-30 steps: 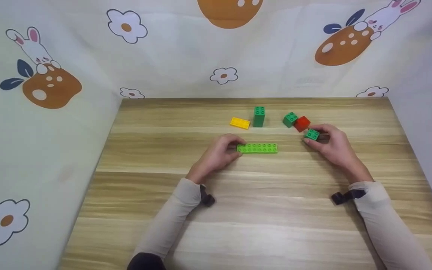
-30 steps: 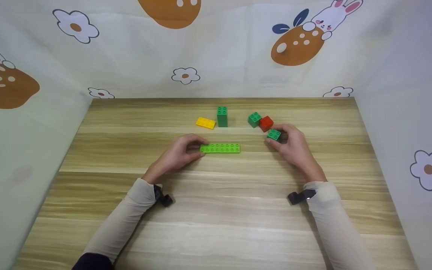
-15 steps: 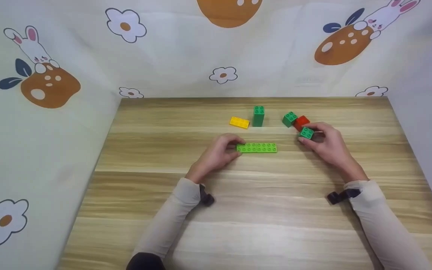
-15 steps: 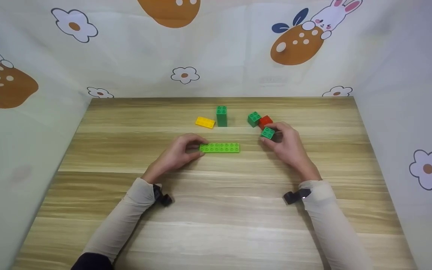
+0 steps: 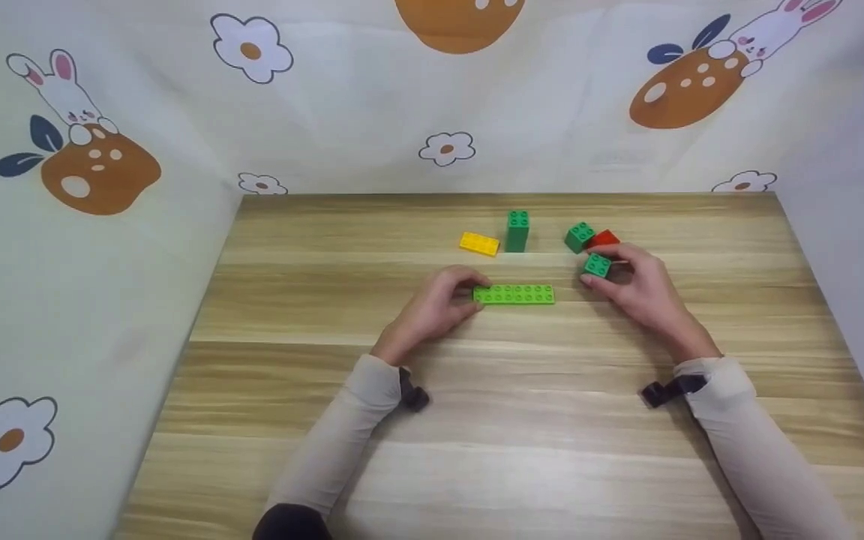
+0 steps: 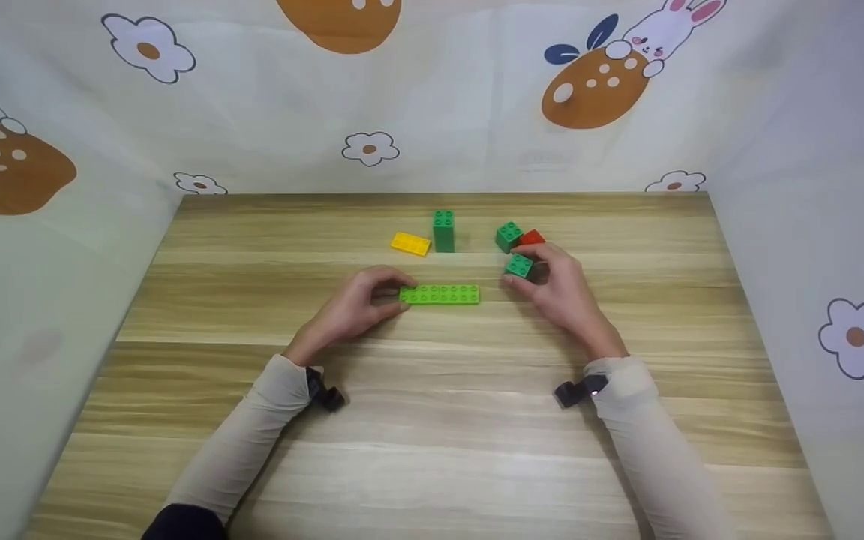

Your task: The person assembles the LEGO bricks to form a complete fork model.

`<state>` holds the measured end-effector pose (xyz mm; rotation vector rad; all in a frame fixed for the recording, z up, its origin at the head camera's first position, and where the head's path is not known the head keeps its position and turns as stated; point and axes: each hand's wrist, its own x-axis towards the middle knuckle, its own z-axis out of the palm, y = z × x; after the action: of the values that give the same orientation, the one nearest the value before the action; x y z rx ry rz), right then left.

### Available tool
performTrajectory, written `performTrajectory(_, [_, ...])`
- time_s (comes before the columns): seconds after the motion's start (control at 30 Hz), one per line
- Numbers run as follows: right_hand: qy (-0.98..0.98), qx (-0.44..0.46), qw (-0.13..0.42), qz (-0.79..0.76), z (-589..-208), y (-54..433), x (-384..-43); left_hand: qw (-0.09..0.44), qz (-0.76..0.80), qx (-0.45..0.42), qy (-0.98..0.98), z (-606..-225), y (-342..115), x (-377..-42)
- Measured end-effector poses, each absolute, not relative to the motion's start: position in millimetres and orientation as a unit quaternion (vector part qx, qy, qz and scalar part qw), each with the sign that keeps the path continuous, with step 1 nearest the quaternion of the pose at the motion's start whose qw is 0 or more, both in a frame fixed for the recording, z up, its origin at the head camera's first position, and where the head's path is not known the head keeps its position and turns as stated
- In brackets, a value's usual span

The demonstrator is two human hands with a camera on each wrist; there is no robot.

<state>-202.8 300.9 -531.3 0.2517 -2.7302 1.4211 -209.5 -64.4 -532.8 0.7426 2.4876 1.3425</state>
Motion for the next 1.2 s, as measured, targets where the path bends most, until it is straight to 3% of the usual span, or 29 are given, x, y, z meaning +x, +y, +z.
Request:
performTrajectory(0.6, [-0.864,0.143,0.027,0.482,-525.8,268.9,-204.1,0.109,0.451,0.245,0.851,-532.0,-65.1,-209.4])
performTrajectory(0.97, [-0.858,0.184,-0.043,0.477,-522.4,259.3,-202.7,0.11,0.445,0.243,0.855,-532.1,-65.0,-210.0])
performTrajectory(1.2, [-0.86,0.205,-0.04,0.466,-523.3,256.6,-202.4,0.115,0.479,0.252,0.833,-532.8,-64.6,-209.2])
